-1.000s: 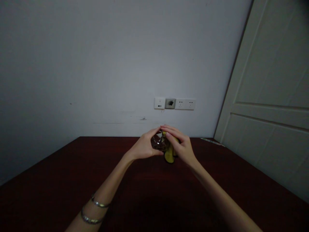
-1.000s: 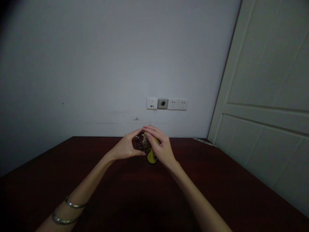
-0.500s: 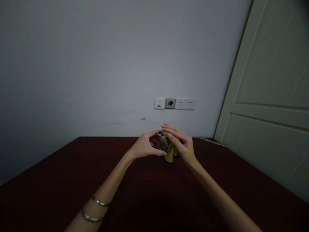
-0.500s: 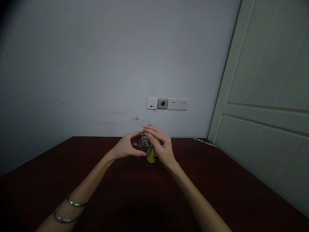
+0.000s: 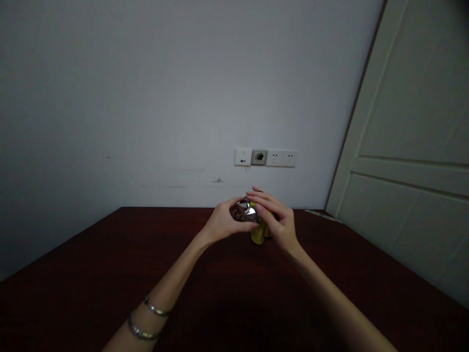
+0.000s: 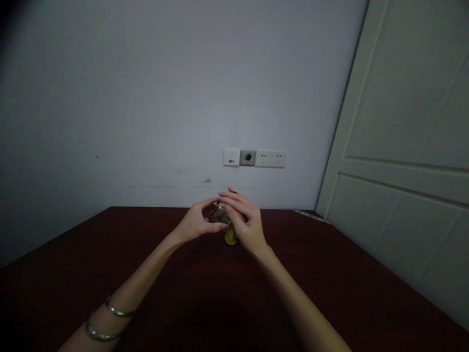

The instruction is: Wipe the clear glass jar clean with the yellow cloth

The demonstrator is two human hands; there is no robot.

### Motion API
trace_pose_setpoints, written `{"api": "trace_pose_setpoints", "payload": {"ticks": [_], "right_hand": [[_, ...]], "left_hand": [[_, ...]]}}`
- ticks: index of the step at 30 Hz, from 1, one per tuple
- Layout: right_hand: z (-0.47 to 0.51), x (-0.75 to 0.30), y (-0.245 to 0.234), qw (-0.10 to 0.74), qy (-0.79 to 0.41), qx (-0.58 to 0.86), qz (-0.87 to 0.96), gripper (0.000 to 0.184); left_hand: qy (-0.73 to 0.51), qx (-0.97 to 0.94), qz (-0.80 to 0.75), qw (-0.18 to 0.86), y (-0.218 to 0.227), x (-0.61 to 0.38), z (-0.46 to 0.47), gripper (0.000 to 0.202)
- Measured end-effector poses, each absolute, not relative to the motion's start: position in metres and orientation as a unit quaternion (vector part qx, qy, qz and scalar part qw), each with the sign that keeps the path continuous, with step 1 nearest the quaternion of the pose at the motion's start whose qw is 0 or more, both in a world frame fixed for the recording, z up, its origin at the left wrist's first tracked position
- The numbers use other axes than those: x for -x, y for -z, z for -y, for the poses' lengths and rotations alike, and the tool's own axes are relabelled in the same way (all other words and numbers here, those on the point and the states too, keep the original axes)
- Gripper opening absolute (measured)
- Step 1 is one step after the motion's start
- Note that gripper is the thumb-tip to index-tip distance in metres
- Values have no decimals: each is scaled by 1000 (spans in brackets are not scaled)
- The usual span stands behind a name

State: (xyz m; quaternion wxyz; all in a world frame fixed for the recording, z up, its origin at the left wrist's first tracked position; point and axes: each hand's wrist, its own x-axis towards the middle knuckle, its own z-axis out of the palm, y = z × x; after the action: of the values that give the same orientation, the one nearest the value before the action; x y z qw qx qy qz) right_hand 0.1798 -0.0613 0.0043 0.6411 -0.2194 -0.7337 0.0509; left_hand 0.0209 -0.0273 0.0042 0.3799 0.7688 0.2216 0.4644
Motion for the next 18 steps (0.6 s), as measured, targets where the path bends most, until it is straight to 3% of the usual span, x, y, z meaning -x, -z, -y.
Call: {"api": "trace_pose_setpoints", "payload": {"ticks": [4, 7, 13, 18], "right_hand": [[66, -178, -4, 567, 46, 168, 805, 36], [65, -179, -7, 562, 34, 164, 810, 34], [60, -180, -6, 675, -128, 229, 690, 24], [70, -165, -1, 702, -22, 184, 688, 28]], "left_hand": [[-462, -789, -273, 300, -6, -19, 26, 52], [-461, -789, -286, 288, -6, -19, 26, 53], [-468, -735, -234, 431, -6, -22, 31, 71], [-501, -671, -207, 506, -4, -24, 31, 67]]}}
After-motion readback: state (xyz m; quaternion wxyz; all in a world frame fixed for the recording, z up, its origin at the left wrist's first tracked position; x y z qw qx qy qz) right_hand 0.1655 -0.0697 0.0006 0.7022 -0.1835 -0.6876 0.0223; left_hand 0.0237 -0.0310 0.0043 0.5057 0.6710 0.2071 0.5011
